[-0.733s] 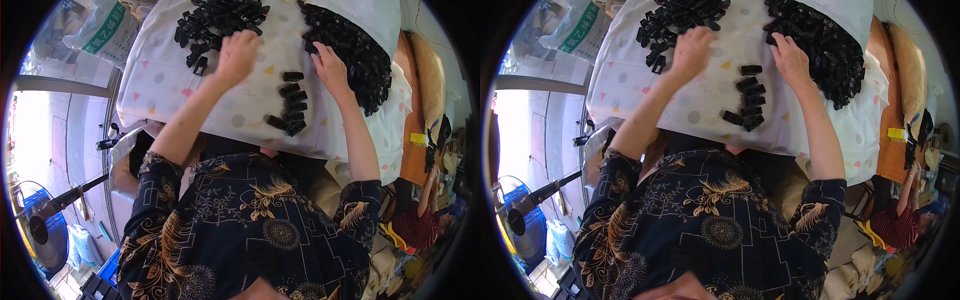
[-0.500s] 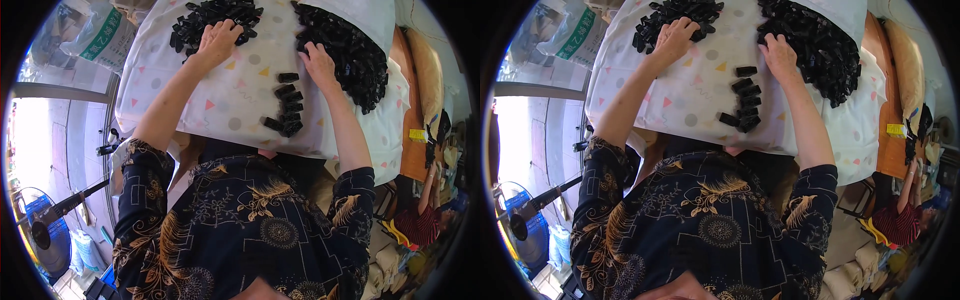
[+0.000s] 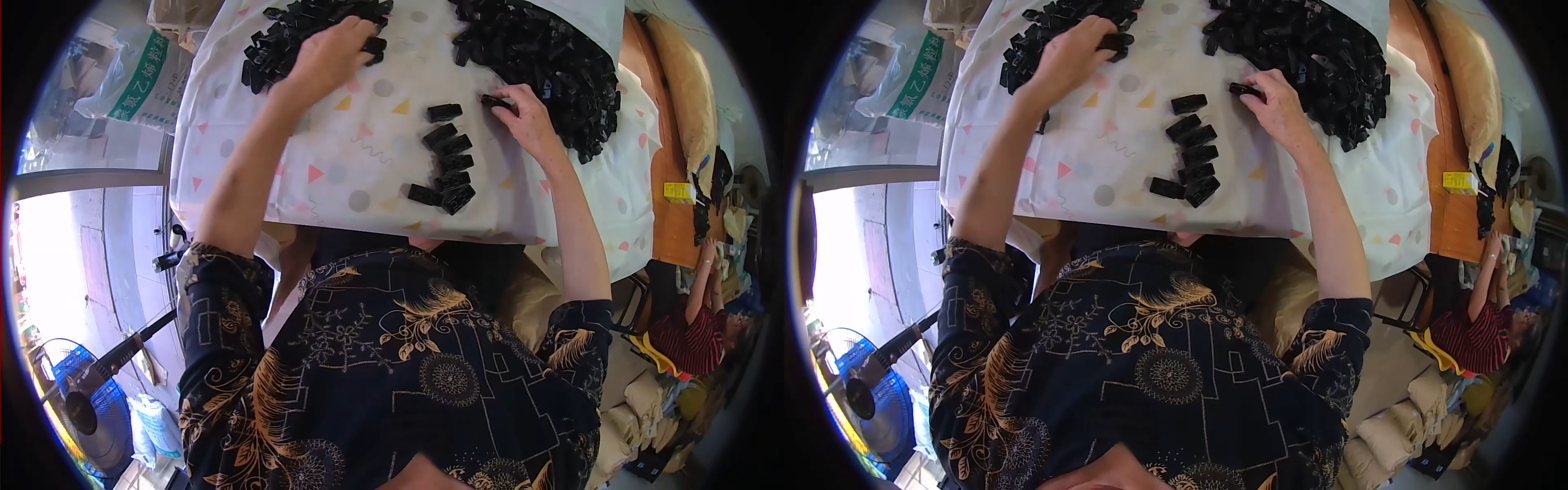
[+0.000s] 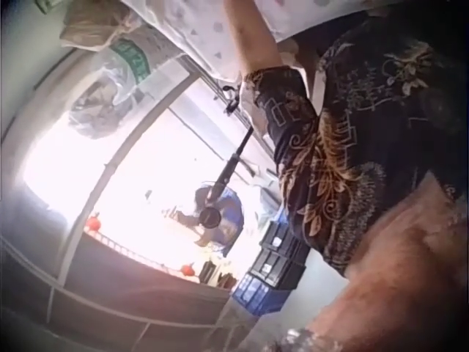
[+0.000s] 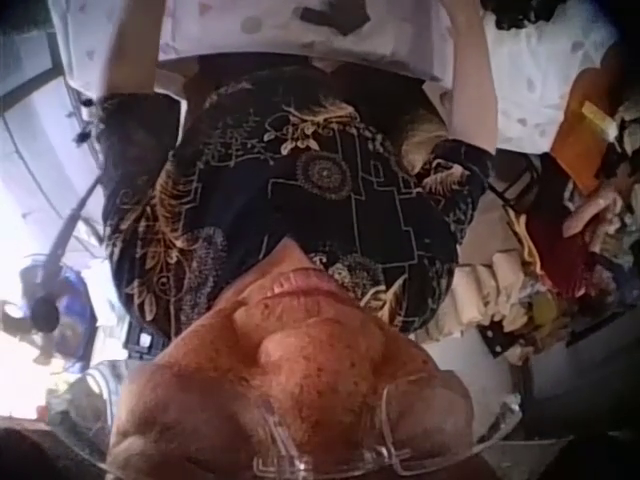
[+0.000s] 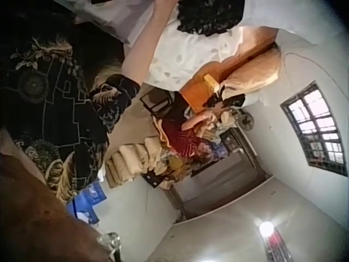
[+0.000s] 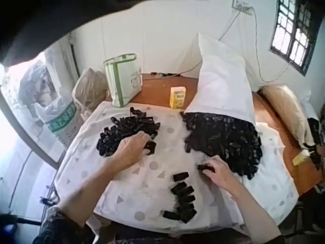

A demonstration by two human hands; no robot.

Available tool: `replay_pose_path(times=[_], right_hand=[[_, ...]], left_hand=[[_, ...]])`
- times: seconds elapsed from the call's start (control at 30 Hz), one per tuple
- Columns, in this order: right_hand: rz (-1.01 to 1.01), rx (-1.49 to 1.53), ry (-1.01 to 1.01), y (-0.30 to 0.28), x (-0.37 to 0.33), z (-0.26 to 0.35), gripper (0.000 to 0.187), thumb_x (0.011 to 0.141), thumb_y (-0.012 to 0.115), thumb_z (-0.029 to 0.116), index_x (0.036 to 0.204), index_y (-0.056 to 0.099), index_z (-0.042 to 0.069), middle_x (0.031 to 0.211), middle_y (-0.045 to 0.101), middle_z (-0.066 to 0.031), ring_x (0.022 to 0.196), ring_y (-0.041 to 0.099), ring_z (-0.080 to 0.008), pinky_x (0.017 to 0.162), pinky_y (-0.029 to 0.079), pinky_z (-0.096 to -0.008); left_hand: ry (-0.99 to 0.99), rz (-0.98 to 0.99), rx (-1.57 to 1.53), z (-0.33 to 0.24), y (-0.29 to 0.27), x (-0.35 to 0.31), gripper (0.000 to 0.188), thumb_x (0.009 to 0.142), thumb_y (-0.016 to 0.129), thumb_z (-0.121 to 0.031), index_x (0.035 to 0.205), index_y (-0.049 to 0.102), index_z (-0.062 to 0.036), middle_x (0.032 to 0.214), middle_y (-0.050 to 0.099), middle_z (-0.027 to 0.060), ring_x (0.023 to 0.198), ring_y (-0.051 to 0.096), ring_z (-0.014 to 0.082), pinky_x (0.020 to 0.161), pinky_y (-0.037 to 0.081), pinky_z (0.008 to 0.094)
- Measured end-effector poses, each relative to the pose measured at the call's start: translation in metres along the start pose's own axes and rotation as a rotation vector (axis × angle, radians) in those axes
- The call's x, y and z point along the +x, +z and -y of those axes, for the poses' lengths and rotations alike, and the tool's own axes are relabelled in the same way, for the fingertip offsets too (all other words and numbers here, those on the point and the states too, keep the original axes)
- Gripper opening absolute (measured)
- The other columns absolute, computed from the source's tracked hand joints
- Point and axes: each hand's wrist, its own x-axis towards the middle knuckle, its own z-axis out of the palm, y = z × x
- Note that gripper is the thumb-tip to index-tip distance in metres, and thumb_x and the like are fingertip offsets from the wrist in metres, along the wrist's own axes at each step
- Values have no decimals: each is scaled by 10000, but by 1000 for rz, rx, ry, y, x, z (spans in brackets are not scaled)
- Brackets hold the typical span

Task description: Sorting small black plastic components into piles on a cloth-covered table.

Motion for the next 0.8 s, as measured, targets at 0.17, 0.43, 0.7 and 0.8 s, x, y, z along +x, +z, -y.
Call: replay_pose_path(times=[0.17, 0.43, 0.7, 0.8], right_hand=[[-13, -46, -130, 1, -2, 4, 268, 868, 696, 36, 1133, 656, 25, 955, 620, -57, 807, 614, -132, 729, 492, -277], [-82, 42, -40, 5, 2, 43, 257, 900, 659, 14, 1156, 666, 33, 984, 664, -77, 828, 626, -224, 775, 501, -285], [-75, -151, -415, 25, 27, 44, 279, 848, 692, 15, 1125, 682, 48, 1008, 677, -100, 921, 629, -286, 838, 513, -355], [-56, -210, -454, 31, 28, 45, 305, 818, 690, -4, 1116, 689, 57, 1009, 678, -98, 949, 629, -298, 848, 513, -371]], left_hand=[[-16, -2, -172, -50, 44, 10, 313, 868, 676, -210, 1150, 579, -112, 1115, 611, 114, 997, 646, 389, 823, 538, 481], [-104, 104, -357, -93, 58, 5, 374, 844, 717, -193, 1172, 591, -65, 1174, 574, 137, 1033, 628, 397, 867, 521, 481], [-94, 83, -433, -77, 65, 1, 351, 804, 704, -159, 1125, 614, -50, 1143, 555, 142, 1012, 625, 394, 863, 516, 476], [-112, 85, -447, -77, 62, 0, 334, 802, 710, -170, 1099, 620, -45, 1128, 553, 143, 1004, 626, 391, 858, 516, 473]])
